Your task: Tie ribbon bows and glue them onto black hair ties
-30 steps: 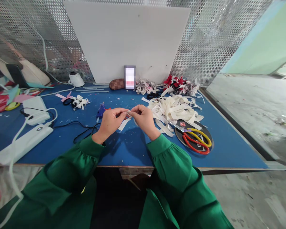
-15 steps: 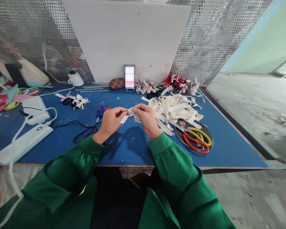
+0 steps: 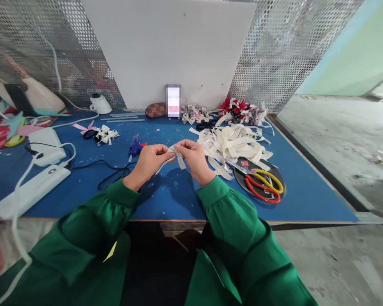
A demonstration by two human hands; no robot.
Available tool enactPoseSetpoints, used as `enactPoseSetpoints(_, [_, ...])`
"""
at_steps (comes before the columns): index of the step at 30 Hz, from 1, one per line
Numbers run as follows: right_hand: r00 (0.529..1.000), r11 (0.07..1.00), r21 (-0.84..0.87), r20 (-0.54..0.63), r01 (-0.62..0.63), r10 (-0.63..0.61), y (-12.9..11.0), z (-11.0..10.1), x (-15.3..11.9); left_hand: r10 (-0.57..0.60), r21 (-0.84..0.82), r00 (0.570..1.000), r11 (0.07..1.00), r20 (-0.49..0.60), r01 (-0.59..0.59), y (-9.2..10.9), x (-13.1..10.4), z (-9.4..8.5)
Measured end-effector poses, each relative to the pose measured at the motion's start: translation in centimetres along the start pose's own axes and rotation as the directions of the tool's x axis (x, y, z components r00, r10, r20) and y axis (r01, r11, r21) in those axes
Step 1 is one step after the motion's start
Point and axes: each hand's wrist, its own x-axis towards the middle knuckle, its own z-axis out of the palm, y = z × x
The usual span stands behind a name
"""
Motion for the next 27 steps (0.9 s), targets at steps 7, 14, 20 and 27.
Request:
enactPoseSetpoints(7, [0.998, 0.996, 0.06, -0.01, -0.059, 0.059, 0.2, 0.1, 0.1, -0.028, -0.091, 0.999, 0.996, -0.022, 0.025, -0.1, 0.1, 0.2])
enactPoseSetpoints(14, [0.951, 0.833, -0.474, 0.034, 0.287, -0.308, -0.1, 0.2, -0.1, 0.038, 0.029, 0.997, 0.999, -0.065, -0.036, -0.3, 0.1, 0.1])
enactPoseSetpoints(20, [0.96, 0.928, -0.324, -0.143, 0.184, -0.24, 1.1, 0.2, 0.3, 0.074, 0.017, 0.997, 0.997, -0.033, -0.073, -0.4, -0.1, 0.5])
enactPoseSetpoints(27, [0.94, 0.83, -0.495, -0.069, 0.258, -0.333, 0.9, 0.0, 0.4, -0.06, -0.25, 0.994, 0.965, 0.093, 0.081, 0.0, 0.0, 0.9])
